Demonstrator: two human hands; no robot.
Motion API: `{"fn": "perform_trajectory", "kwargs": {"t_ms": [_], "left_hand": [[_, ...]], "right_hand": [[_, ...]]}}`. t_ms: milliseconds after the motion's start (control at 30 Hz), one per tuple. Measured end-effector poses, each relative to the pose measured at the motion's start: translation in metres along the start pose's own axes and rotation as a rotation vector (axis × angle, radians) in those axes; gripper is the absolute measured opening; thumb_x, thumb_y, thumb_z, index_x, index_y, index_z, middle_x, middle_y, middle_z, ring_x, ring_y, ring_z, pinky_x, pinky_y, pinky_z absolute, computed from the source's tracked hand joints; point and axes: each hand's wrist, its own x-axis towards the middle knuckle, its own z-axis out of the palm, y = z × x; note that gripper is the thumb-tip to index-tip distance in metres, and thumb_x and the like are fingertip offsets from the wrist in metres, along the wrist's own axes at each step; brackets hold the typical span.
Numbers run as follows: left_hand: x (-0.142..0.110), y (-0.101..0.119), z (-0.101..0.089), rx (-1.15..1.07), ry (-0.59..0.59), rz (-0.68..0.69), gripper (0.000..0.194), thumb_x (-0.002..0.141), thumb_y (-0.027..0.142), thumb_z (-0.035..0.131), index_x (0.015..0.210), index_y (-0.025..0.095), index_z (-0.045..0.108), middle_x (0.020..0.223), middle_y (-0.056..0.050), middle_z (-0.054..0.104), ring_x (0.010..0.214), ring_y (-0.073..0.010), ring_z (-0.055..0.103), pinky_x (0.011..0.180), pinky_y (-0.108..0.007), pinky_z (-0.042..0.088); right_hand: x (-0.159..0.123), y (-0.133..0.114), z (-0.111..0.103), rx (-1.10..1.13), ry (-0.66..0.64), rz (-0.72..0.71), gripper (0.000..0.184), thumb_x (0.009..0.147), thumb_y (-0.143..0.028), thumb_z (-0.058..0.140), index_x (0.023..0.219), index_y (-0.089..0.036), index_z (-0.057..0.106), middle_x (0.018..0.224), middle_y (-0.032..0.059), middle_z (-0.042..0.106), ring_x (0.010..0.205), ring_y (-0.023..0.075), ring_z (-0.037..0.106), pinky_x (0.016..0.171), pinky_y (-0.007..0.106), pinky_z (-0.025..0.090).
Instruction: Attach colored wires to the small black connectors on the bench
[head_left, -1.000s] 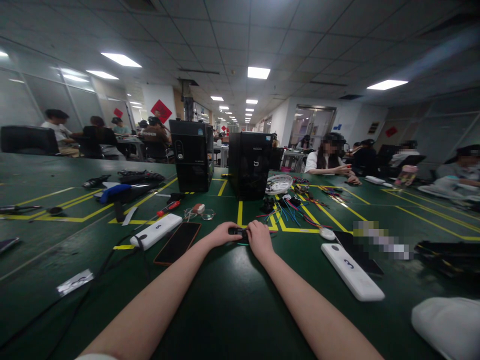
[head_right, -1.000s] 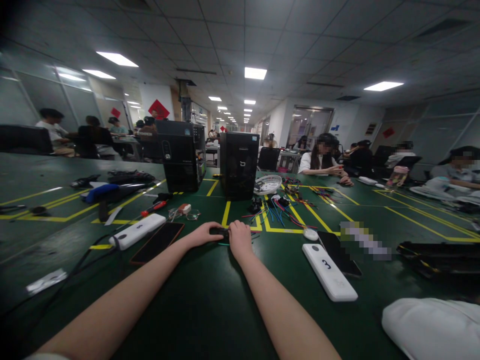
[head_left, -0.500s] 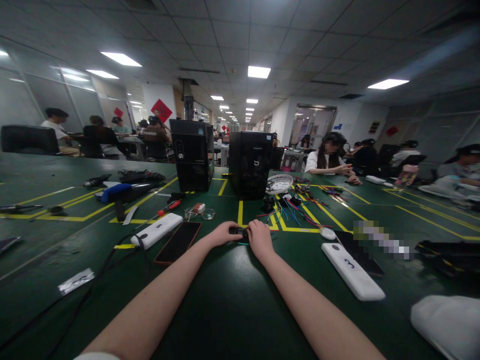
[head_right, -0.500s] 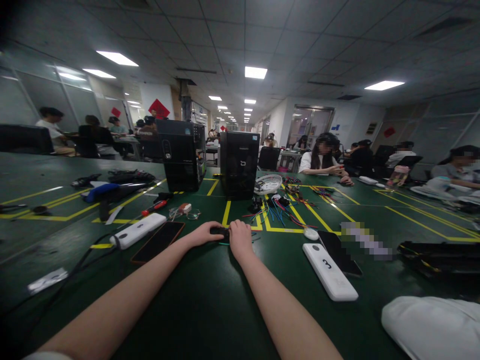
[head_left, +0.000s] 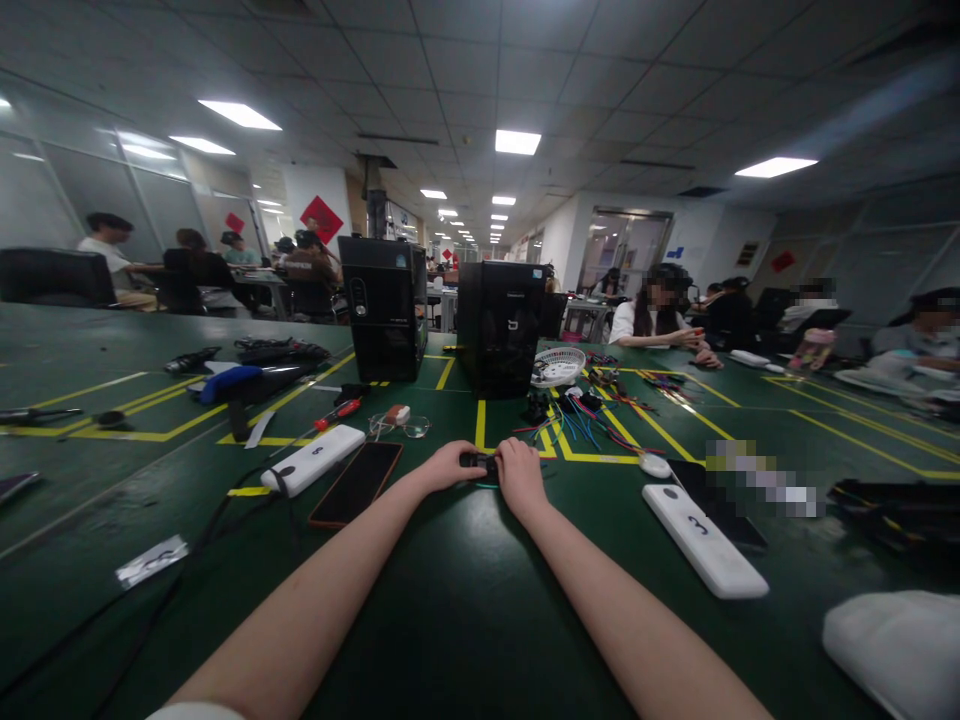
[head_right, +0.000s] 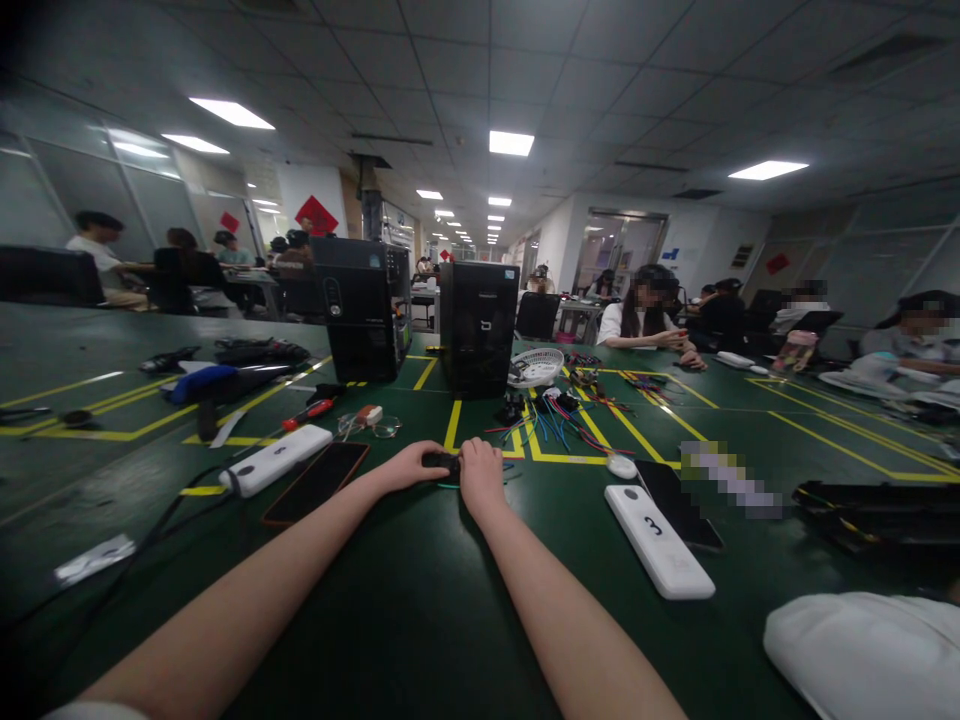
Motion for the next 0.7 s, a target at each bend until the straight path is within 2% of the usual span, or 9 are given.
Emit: {"fn": "perform_trajectory", "kwargs": {"t_ms": [300, 533, 600, 700], "left_hand": [[0.002, -0.009, 0.002, 0.006, 0.006, 0.042, 0.042, 0.065, 0.040, 0.066, 0.099, 0.014, 0.064, 0.097, -0.008, 0.063, 0.089, -0.0232, 0.058, 0.081, -0.031, 0.043], [0.001, -0.006, 0.000, 0.017, -0.005, 0.026, 0.045, 0.066, 0.043, 0.064, 0.100, 0.014, 0.063, 0.099, -0.009, 0.063, 0.091, -0.0240, 0.058, 0.082, -0.031, 0.043], [0.000, -0.006, 0.000, 0.020, -0.001, 0.021, 0.045, 0.066, 0.043, 0.064, 0.100, 0.014, 0.063, 0.099, -0.009, 0.063, 0.091, -0.0239, 0.058, 0.082, -0.031, 0.043], [0.000, -0.005, 0.002, 0.032, 0.033, 0.020, 0.044, 0.067, 0.043, 0.063, 0.099, 0.014, 0.063, 0.099, -0.009, 0.063, 0.092, -0.0242, 0.057, 0.082, -0.032, 0.044]], "right_hand": [[0.001, -0.003, 0.002, 0.045, -0.011, 0.026, 0.009, 0.083, -0.014, 0.041, 0.081, -0.018, 0.049, 0.086, 0.0044, 0.052, 0.083, 0.0177, 0.044, 0.071, 0.030, 0.029], [0.004, 0.010, 0.001, 0.235, 0.155, 0.197, 0.011, 0.083, -0.015, 0.038, 0.081, -0.018, 0.048, 0.082, 0.0045, 0.051, 0.080, 0.0170, 0.046, 0.070, 0.028, 0.033], [0.003, 0.010, -0.001, 0.251, 0.162, 0.167, 0.011, 0.083, -0.015, 0.039, 0.081, -0.018, 0.049, 0.083, 0.0042, 0.051, 0.081, 0.0169, 0.046, 0.072, 0.029, 0.033], [0.001, 0.004, -0.006, 0.259, 0.100, 0.020, 0.010, 0.081, -0.016, 0.041, 0.081, -0.018, 0.051, 0.084, 0.0040, 0.052, 0.083, 0.0168, 0.046, 0.074, 0.029, 0.034]]}}
